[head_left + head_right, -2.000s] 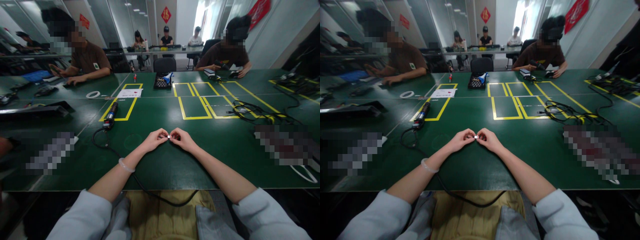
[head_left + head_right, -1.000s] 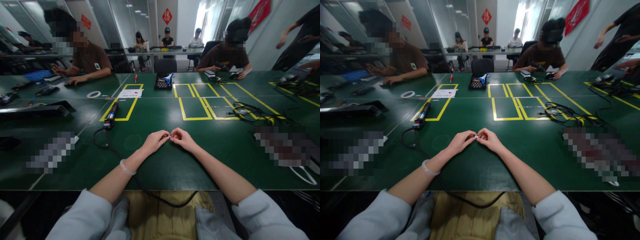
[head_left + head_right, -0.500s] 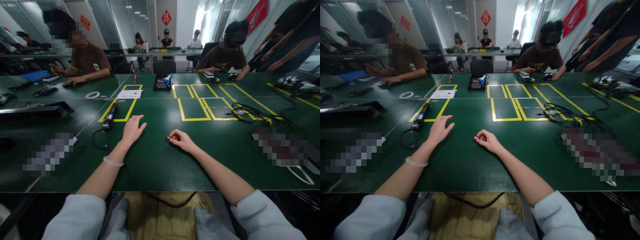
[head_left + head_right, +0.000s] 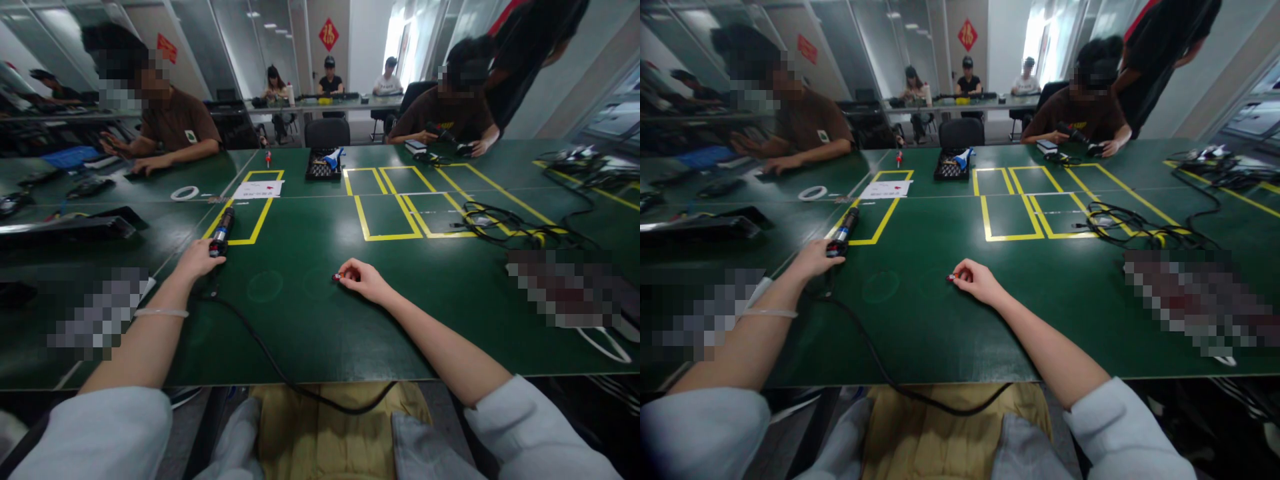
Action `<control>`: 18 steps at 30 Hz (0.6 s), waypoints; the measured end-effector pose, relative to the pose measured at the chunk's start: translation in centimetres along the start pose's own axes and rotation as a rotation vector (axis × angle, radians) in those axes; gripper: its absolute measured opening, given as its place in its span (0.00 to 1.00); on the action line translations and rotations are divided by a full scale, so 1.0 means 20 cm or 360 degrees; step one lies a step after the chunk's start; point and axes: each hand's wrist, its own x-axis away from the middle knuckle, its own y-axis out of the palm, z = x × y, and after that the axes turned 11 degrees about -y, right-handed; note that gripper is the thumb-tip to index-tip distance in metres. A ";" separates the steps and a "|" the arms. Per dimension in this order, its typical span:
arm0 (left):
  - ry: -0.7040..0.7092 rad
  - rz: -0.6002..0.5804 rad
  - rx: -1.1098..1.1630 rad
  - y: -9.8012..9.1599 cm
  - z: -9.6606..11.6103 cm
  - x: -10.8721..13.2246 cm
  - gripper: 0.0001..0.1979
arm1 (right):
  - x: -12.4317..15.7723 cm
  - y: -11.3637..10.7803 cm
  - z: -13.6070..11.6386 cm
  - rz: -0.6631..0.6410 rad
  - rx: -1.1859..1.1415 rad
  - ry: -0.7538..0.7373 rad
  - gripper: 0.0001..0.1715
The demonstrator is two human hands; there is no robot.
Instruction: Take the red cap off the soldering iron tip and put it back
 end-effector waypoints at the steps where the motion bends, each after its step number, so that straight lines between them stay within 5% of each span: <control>1: 0.0000 0.0021 0.0016 0.00 0.01 0.00 0.34 | 0.00 0.00 0.00 0.0005 0.0006 -0.0003 0.10; 10: -0.0131 0.0136 0.0271 -0.02 0.29 0.18 0.35 | 0.00 0.00 0.00 0.0032 -0.0006 -0.0007 0.09; 18: 0.0191 0.0190 0.0348 -0.02 0.71 0.53 0.33 | -0.01 0.01 -0.01 0.0078 -0.0054 -0.0094 0.10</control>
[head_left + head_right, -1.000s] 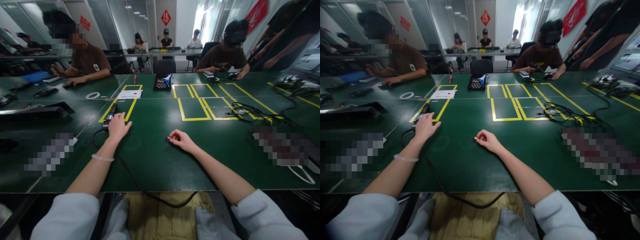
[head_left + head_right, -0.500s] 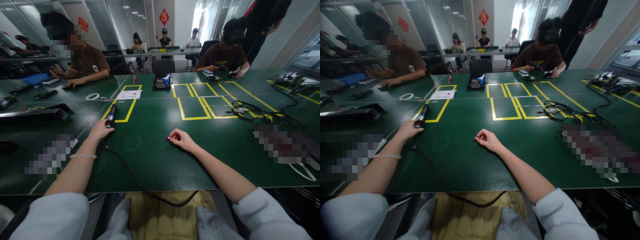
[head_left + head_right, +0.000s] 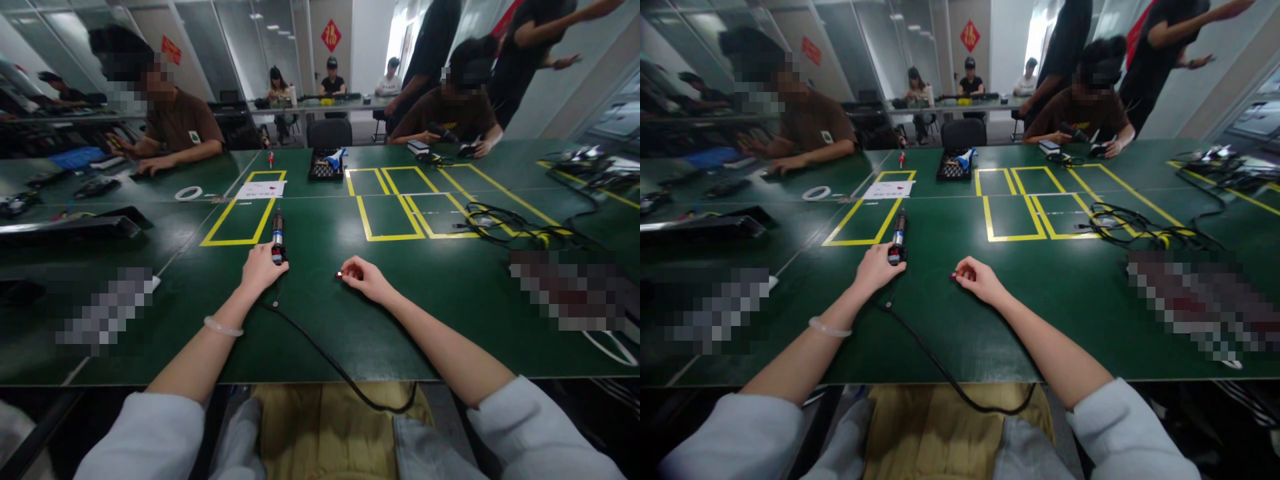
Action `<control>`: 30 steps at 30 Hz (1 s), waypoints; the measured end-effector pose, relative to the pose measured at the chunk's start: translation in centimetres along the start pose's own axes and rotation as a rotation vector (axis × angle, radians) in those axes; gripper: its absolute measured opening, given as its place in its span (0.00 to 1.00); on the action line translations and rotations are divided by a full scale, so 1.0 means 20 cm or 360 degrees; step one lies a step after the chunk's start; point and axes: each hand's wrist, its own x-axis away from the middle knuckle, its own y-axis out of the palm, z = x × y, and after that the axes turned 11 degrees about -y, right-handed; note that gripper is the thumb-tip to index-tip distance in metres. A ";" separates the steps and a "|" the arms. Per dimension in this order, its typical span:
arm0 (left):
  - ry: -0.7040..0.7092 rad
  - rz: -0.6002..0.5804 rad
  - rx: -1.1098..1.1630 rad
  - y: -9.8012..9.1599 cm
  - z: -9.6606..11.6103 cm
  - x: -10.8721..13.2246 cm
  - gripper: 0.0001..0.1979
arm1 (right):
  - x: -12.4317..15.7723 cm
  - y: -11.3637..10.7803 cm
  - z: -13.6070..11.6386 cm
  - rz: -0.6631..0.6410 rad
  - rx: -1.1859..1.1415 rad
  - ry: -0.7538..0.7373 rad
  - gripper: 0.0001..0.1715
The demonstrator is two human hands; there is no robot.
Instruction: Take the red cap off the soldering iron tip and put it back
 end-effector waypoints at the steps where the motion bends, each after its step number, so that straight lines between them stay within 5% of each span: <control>1: 0.0066 -0.0013 0.0022 0.00 0.05 0.04 0.33 | 0.00 0.00 0.00 -0.0007 0.0014 -0.0024 0.09; 10: 0.0525 -0.0080 0.0118 -0.02 0.39 0.37 0.31 | 0.01 0.00 0.00 -0.0019 0.0240 -0.0218 0.03; 19: 0.0669 -0.0150 0.0258 -0.01 0.42 0.42 0.30 | 0.01 0.01 0.01 -0.0122 0.0364 -0.0248 0.02; 30: 0.0594 -0.0054 0.0012 0.00 0.49 0.39 0.31 | 0.01 0.00 -0.03 -0.0071 0.0319 -0.0242 0.09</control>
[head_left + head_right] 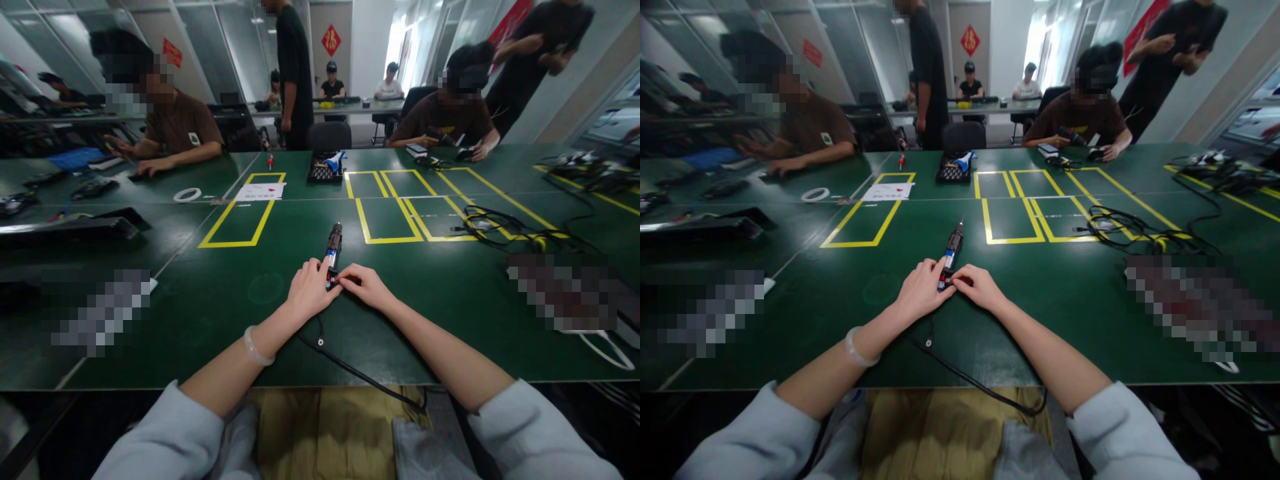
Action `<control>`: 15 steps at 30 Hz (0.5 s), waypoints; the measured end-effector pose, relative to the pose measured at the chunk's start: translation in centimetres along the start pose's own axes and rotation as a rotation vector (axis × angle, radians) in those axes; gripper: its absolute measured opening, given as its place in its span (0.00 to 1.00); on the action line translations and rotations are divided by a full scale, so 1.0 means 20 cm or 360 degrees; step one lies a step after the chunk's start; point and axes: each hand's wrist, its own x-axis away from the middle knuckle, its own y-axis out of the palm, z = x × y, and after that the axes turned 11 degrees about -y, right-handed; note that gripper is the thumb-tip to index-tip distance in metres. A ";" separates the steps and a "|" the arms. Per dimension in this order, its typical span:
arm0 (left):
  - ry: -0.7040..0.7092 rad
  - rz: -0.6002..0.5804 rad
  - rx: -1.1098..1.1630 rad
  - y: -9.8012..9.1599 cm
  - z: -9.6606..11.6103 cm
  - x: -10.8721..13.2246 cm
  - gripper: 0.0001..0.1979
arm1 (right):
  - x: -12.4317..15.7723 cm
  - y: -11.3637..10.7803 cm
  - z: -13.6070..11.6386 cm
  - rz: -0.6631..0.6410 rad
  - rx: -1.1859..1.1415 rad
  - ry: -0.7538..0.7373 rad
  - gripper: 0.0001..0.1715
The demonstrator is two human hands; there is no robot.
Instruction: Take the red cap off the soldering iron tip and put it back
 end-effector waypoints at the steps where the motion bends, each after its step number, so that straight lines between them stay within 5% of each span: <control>1: -0.0015 0.0015 -0.0028 0.00 0.01 -0.01 0.31 | 0.00 0.00 0.00 0.0004 -0.0021 0.0019 0.09; 8: -0.0014 -0.0006 -0.0120 -0.02 -0.05 -0.02 0.33 | 0.01 0.01 0.01 -0.0031 -0.0117 0.0075 0.12; 15: -0.0164 -0.0089 -0.0234 -0.08 -0.32 -0.04 0.34 | 0.01 0.00 0.03 -0.0035 -0.0121 0.0104 0.11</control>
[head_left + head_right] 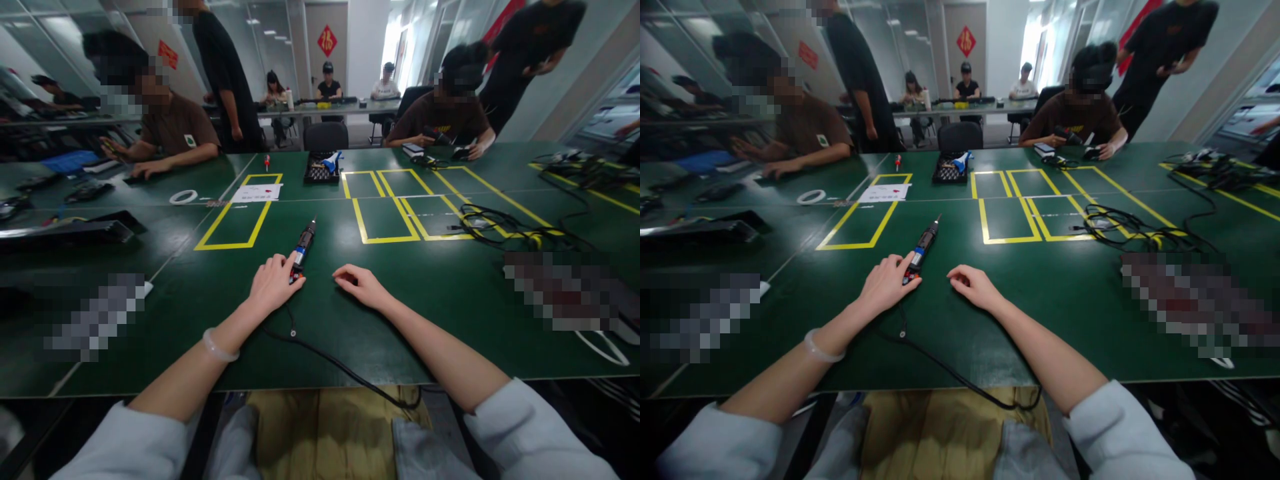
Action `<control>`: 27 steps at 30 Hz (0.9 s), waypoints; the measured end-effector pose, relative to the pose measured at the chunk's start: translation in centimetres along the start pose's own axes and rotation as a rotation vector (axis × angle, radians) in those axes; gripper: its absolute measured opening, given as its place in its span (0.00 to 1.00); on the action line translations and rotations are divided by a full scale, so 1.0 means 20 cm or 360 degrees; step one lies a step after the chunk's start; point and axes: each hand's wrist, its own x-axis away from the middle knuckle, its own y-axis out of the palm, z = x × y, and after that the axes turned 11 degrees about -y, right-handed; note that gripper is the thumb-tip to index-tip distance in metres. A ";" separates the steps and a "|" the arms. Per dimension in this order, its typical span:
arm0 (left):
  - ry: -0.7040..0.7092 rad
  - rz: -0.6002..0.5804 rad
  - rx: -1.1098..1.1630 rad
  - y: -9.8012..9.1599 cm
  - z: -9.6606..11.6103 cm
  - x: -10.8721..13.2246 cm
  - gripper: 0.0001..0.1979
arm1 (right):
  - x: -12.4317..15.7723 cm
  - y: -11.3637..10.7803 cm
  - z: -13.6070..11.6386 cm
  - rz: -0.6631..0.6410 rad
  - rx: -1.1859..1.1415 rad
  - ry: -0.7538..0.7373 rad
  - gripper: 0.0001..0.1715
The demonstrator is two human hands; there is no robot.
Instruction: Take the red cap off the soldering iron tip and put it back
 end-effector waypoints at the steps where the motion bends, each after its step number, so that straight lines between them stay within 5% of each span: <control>1: -0.0045 -0.0013 -0.0030 0.00 -0.06 -0.02 0.34 | 0.00 0.00 0.00 -0.0011 0.0000 0.0003 0.11; 10: -0.0517 -0.0151 -0.0190 0.04 -0.71 -0.22 0.36 | 0.00 0.01 0.00 -0.0057 0.0001 0.0050 0.10; 16: -0.0718 -0.0174 -0.0138 0.05 -1.04 -0.32 0.39 | -0.01 0.01 0.00 -0.0067 0.0025 0.0043 0.09; 20: -0.0801 -0.0115 -0.0149 0.03 -1.10 -0.34 0.48 | -0.01 0.00 -0.01 -0.0066 0.0029 0.0043 0.09; 27: -0.0757 0.0248 -0.0109 0.04 -0.98 -0.28 0.57 | -0.01 0.00 -0.02 -0.0073 0.0009 0.0050 0.08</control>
